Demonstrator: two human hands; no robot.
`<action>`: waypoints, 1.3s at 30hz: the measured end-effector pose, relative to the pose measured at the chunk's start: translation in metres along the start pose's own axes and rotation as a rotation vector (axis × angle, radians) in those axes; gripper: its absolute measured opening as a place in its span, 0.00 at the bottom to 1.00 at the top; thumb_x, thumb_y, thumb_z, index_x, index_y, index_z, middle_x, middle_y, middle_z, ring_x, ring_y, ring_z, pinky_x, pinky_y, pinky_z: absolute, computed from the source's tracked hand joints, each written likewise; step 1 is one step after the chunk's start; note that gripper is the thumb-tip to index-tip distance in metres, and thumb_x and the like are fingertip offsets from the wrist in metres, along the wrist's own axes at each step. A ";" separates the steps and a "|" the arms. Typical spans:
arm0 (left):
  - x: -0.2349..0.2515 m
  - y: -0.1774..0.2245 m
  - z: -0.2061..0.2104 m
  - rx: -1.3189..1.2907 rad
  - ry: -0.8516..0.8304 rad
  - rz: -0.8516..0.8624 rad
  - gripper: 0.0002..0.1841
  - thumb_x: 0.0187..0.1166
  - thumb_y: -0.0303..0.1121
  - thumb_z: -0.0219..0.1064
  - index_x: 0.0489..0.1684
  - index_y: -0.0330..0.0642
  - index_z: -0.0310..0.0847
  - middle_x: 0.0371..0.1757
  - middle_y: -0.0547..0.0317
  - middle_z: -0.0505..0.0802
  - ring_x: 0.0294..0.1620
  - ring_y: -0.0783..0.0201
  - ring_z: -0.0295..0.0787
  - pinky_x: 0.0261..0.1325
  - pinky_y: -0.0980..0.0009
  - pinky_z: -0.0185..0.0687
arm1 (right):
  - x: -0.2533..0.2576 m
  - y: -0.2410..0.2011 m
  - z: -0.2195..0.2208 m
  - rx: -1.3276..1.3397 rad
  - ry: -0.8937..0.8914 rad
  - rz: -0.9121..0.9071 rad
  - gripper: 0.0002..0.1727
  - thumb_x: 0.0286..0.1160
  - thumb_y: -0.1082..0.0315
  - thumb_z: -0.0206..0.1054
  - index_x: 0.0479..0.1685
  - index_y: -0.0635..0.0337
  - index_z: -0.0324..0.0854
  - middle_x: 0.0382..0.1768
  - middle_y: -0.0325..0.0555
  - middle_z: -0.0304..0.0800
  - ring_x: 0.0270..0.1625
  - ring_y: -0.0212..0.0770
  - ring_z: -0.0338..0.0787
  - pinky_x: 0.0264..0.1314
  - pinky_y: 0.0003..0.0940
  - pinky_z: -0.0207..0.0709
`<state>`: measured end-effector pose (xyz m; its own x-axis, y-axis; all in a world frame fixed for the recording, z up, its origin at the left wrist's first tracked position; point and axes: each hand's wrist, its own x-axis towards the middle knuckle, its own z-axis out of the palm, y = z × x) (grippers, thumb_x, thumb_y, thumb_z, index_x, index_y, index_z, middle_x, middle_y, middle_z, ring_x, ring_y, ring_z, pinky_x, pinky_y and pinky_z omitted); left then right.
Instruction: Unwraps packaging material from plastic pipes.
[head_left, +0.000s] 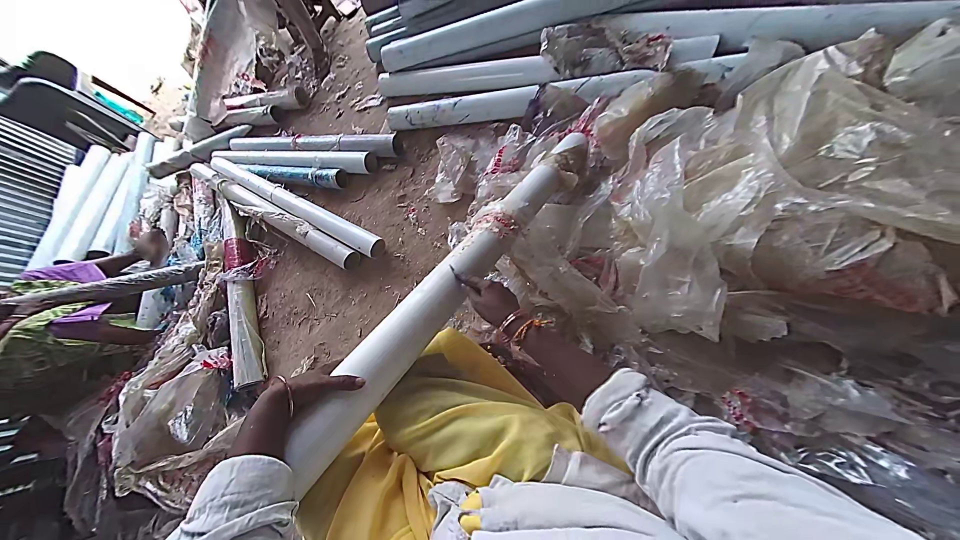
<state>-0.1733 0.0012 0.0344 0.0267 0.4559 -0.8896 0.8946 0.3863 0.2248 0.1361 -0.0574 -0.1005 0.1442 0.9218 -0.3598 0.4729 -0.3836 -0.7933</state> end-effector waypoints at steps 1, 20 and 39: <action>0.002 -0.001 -0.001 0.012 -0.004 -0.005 0.31 0.80 0.40 0.68 0.83 0.51 0.63 0.52 0.51 0.89 0.45 0.62 0.89 0.48 0.63 0.86 | 0.010 0.007 -0.009 0.048 0.039 0.042 0.25 0.96 0.59 0.48 0.89 0.41 0.69 0.71 0.61 0.86 0.71 0.66 0.85 0.71 0.68 0.72; 0.007 -0.005 -0.001 0.078 0.002 0.074 0.34 0.75 0.43 0.72 0.81 0.46 0.65 0.55 0.48 0.89 0.47 0.60 0.89 0.51 0.60 0.86 | -0.020 -0.059 0.019 -0.075 -0.272 -0.205 0.25 0.95 0.59 0.46 0.87 0.39 0.72 0.74 0.53 0.85 0.78 0.55 0.82 0.81 0.60 0.68; 0.004 -0.001 0.002 0.141 0.005 0.095 0.37 0.76 0.44 0.74 0.84 0.43 0.63 0.62 0.42 0.87 0.57 0.53 0.87 0.60 0.53 0.83 | -0.012 -0.074 0.004 -0.164 -0.319 -0.193 0.25 0.95 0.59 0.45 0.86 0.43 0.74 0.79 0.50 0.81 0.82 0.55 0.78 0.83 0.60 0.65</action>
<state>-0.1735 0.0010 0.0301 0.1125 0.4891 -0.8649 0.9420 0.2245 0.2495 0.0957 -0.0400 -0.0397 -0.2256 0.9027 -0.3664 0.6010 -0.1671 -0.7816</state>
